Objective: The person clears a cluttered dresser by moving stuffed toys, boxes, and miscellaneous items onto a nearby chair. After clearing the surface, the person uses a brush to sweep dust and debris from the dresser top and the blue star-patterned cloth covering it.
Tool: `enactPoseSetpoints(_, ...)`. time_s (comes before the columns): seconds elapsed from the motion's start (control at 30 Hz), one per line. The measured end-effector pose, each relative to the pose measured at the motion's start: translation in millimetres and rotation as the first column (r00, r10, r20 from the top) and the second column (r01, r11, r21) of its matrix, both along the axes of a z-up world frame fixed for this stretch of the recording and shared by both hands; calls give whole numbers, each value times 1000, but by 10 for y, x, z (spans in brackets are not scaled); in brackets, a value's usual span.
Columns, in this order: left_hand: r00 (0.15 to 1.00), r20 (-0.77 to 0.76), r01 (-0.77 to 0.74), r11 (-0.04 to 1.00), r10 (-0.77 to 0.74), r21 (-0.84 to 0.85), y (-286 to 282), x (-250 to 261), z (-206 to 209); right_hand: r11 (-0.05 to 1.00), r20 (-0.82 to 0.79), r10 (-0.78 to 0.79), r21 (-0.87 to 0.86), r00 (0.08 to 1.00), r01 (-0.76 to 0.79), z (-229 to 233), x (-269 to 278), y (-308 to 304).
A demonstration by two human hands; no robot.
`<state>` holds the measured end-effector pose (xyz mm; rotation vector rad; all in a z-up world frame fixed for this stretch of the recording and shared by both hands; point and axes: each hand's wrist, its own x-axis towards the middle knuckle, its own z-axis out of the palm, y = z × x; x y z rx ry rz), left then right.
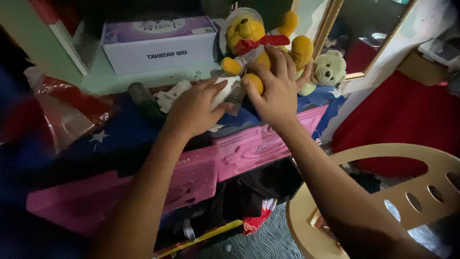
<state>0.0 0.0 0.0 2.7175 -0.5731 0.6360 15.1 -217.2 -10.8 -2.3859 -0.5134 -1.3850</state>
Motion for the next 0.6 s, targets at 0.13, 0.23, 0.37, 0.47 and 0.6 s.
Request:
enactPoseSetpoints(0.13, 993, 7, 115, 991, -115, -64, 62, -76, 146, 998, 23, 28, 52, 999, -29, 68, -121, 64)
enactPoseSetpoints(0.23, 995, 34, 97, 991, -95, -96, 34, -110, 186, 999, 41, 29, 36, 999, -30, 115, -158, 80)
enactPoseSetpoints(0.37, 976, 218, 25, 992, 2, -121, 84, -135, 187, 999, 51, 41, 15, 998, -42, 131, -168, 58)
enactPoseSetpoints(0.47, 911, 409, -21, 997, 52, -80, 65, -109, 166, 1000, 55, 26, 16, 998, -27, 122, -158, 46)
enactPoseSetpoints(0.6, 925, 375, -41, 996, 66, -75, 62, -78, 162, 1000, 55, 16, -3, 998, -16, 117, -146, 47)
